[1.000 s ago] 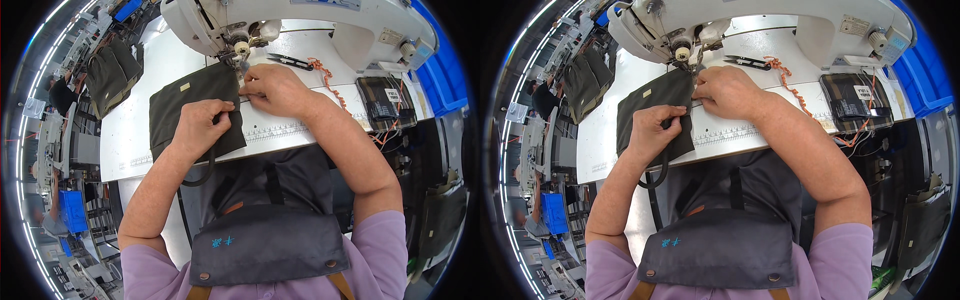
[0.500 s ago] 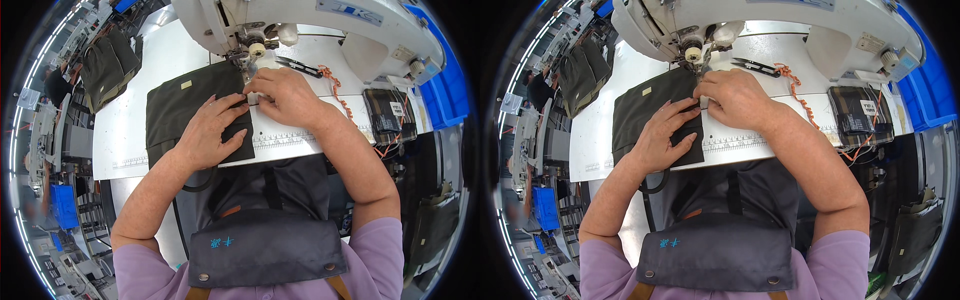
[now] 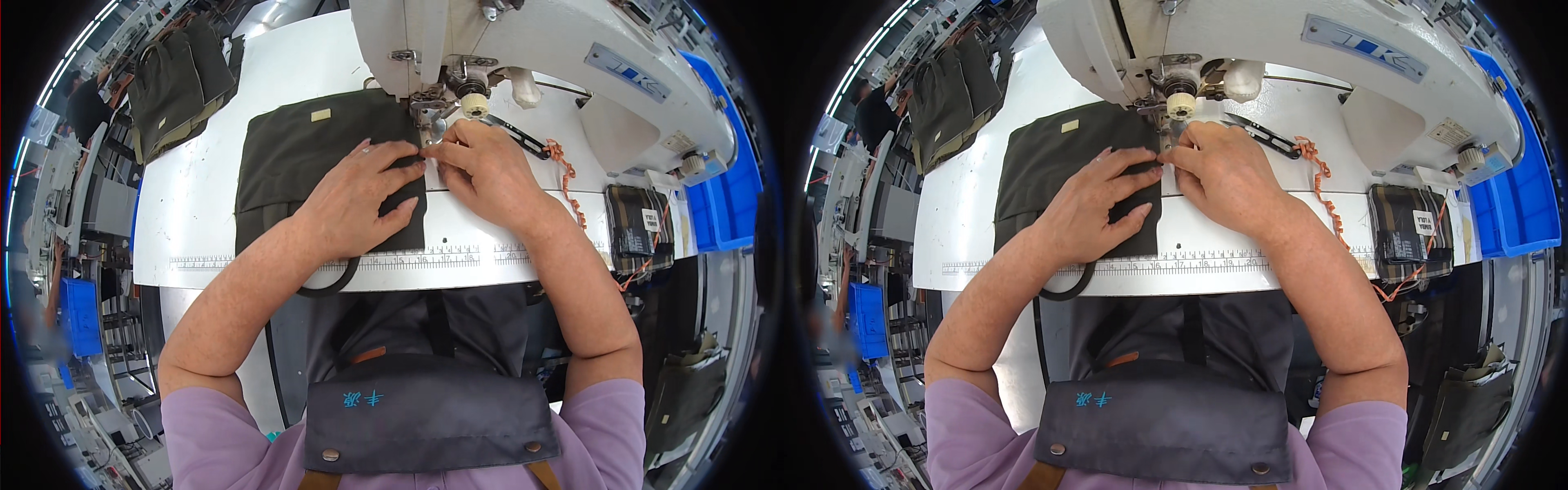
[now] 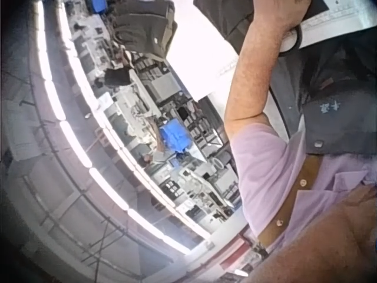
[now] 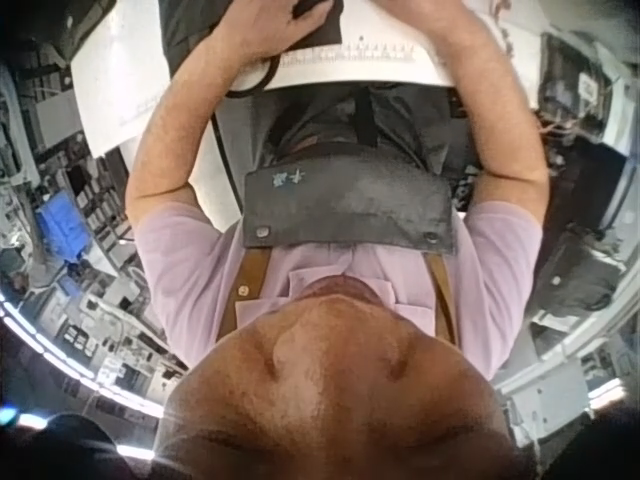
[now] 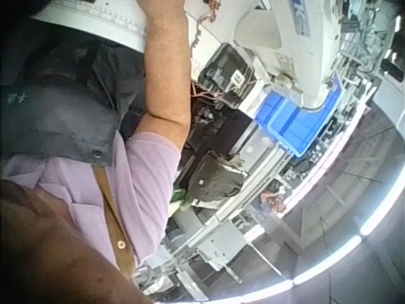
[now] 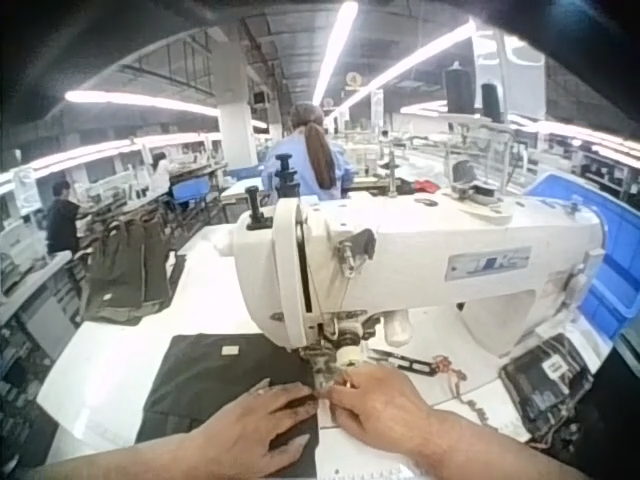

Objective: Sewing structural components and seams on fabric bags using an industrial sewing machine.

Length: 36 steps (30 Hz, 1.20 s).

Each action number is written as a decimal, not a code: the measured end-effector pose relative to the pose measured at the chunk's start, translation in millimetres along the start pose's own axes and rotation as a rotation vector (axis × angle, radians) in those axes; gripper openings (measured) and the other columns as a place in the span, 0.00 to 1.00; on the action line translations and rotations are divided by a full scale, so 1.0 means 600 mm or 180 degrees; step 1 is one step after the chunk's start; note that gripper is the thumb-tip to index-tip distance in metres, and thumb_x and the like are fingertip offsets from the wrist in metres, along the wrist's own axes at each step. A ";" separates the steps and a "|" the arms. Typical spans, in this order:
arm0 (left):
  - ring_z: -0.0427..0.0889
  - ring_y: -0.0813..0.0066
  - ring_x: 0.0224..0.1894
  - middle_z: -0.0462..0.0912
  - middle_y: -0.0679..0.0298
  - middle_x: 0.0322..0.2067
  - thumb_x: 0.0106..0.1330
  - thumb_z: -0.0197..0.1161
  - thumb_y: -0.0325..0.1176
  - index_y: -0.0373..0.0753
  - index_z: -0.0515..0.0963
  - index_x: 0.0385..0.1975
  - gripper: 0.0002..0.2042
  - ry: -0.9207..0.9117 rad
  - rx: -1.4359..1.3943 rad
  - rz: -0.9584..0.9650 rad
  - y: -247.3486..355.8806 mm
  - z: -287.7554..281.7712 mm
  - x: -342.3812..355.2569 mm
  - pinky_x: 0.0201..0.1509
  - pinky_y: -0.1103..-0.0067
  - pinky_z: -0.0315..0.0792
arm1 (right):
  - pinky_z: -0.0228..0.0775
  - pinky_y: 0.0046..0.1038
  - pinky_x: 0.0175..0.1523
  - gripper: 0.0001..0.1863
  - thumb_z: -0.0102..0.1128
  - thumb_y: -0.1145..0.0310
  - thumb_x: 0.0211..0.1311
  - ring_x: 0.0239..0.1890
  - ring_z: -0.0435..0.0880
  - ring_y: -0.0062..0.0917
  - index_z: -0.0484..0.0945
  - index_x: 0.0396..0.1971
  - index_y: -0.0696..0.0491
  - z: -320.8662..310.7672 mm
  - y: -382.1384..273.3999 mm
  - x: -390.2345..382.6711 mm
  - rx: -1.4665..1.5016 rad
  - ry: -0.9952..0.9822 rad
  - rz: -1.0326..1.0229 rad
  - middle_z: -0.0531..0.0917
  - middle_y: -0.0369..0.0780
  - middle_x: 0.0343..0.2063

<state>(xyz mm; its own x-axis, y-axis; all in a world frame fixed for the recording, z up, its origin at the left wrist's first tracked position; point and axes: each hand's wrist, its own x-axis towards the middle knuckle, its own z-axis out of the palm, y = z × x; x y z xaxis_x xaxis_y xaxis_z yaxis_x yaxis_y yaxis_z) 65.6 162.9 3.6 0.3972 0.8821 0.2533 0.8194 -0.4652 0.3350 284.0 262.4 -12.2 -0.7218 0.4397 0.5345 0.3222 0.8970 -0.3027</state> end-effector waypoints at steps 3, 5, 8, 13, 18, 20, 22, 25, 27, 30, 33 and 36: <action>0.77 0.55 0.62 0.76 0.55 0.61 0.64 0.65 0.33 0.35 0.81 0.55 0.19 0.0081 0.0018 0.0042 -0.018 0.002 0.022 0.73 0.61 0.66 | 0.74 0.40 0.45 0.11 0.65 0.71 0.57 0.38 0.82 0.36 0.87 0.41 0.50 0.001 0.002 0.005 -0.0306 -0.0001 0.0122 0.80 0.38 0.33; 0.77 0.55 0.60 0.76 0.55 0.60 0.64 0.65 0.33 0.35 0.83 0.52 0.17 0.0075 -0.0057 0.0021 -0.026 0.002 0.034 0.70 0.64 0.70 | 0.75 0.40 0.44 0.12 0.65 0.70 0.60 0.38 0.83 0.37 0.87 0.43 0.51 0.002 0.002 0.004 -0.0470 -0.0019 0.0194 0.80 0.39 0.34; 0.80 0.57 0.56 0.80 0.57 0.56 0.63 0.66 0.33 0.36 0.84 0.50 0.16 0.0201 0.0072 0.0038 -0.038 0.001 0.049 0.65 0.65 0.73 | 0.75 0.41 0.44 0.12 0.65 0.69 0.61 0.38 0.83 0.38 0.86 0.44 0.50 0.000 0.003 0.008 -0.0448 -0.0026 0.0310 0.81 0.40 0.35; 0.83 0.60 0.52 0.84 0.61 0.51 0.61 0.67 0.31 0.38 0.86 0.47 0.14 0.0369 0.0411 0.0254 -0.047 0.000 0.050 0.60 0.67 0.76 | 0.75 0.41 0.43 0.13 0.65 0.68 0.60 0.36 0.84 0.38 0.86 0.45 0.49 -0.006 0.000 0.006 -0.0248 0.0025 0.0279 0.81 0.40 0.34; 0.84 0.62 0.49 0.86 0.63 0.46 0.58 0.67 0.26 0.39 0.87 0.44 0.13 0.0289 0.0313 -0.0156 -0.022 -0.001 0.041 0.58 0.69 0.77 | 0.75 0.39 0.40 0.08 0.66 0.67 0.58 0.32 0.84 0.36 0.88 0.37 0.49 -0.007 -0.001 0.001 -0.0070 -0.0200 -0.0038 0.81 0.37 0.26; 0.85 0.64 0.49 0.86 0.64 0.45 0.58 0.67 0.25 0.40 0.87 0.44 0.13 0.0443 0.0603 0.0044 -0.018 -0.004 0.051 0.59 0.69 0.77 | 0.74 0.38 0.38 0.06 0.67 0.67 0.57 0.30 0.84 0.35 0.89 0.32 0.49 -0.008 -0.003 0.002 -0.0188 -0.0125 -0.0052 0.81 0.36 0.22; 0.85 0.65 0.48 0.86 0.64 0.44 0.57 0.67 0.25 0.40 0.87 0.43 0.13 0.0596 0.0890 0.0254 -0.020 -0.005 0.056 0.60 0.69 0.77 | 0.74 0.38 0.37 0.06 0.67 0.67 0.56 0.29 0.84 0.35 0.89 0.32 0.49 -0.005 -0.003 0.003 -0.0174 -0.0082 -0.0052 0.81 0.36 0.21; 0.85 0.67 0.48 0.86 0.65 0.43 0.57 0.67 0.24 0.40 0.87 0.42 0.13 0.0189 0.1053 0.0235 -0.021 -0.001 0.057 0.63 0.68 0.77 | 0.74 0.38 0.37 0.06 0.67 0.67 0.56 0.28 0.84 0.35 0.90 0.31 0.49 -0.007 -0.004 0.003 -0.0229 -0.0075 -0.0029 0.81 0.36 0.21; 0.85 0.67 0.48 0.86 0.66 0.43 0.57 0.65 0.23 0.40 0.87 0.43 0.13 0.0085 0.1209 0.0178 -0.018 0.001 0.059 0.65 0.67 0.76 | 0.75 0.38 0.37 0.06 0.67 0.66 0.56 0.28 0.84 0.35 0.90 0.31 0.49 -0.009 -0.005 0.001 -0.0294 -0.0114 -0.0002 0.81 0.37 0.21; 0.85 0.65 0.48 0.86 0.64 0.43 0.58 0.66 0.25 0.38 0.86 0.43 0.13 0.0170 0.1162 0.0179 -0.021 0.006 0.051 0.64 0.66 0.76 | 0.75 0.38 0.37 0.06 0.66 0.66 0.55 0.29 0.84 0.35 0.90 0.31 0.49 -0.013 -0.008 0.005 -0.0333 -0.0202 0.0053 0.81 0.37 0.21; 0.84 0.60 0.50 0.85 0.59 0.46 0.61 0.67 0.29 0.33 0.85 0.46 0.14 0.0051 0.0589 -0.0423 0.012 0.004 0.045 0.61 0.66 0.77 | 0.75 0.38 0.37 0.07 0.67 0.66 0.55 0.29 0.84 0.35 0.90 0.31 0.49 -0.013 -0.003 0.000 -0.0299 -0.0249 0.0010 0.81 0.37 0.21; 0.82 0.57 0.52 0.82 0.55 0.49 0.64 0.68 0.35 0.28 0.83 0.48 0.18 0.0732 0.0602 -0.0056 0.023 0.027 0.022 0.57 0.67 0.77 | 0.75 0.38 0.37 0.08 0.66 0.66 0.56 0.29 0.84 0.36 0.89 0.34 0.49 -0.011 -0.001 -0.004 -0.0261 -0.0098 -0.0094 0.81 0.37 0.23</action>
<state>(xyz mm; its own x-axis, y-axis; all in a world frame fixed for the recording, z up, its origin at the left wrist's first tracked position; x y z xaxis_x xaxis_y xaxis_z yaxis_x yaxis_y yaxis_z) 88.6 169.2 -3.4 0.2958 0.8399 0.4552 0.8964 -0.4087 0.1717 289.6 261.4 -7.7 -0.7499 0.4124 0.5173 0.3485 0.9109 -0.2210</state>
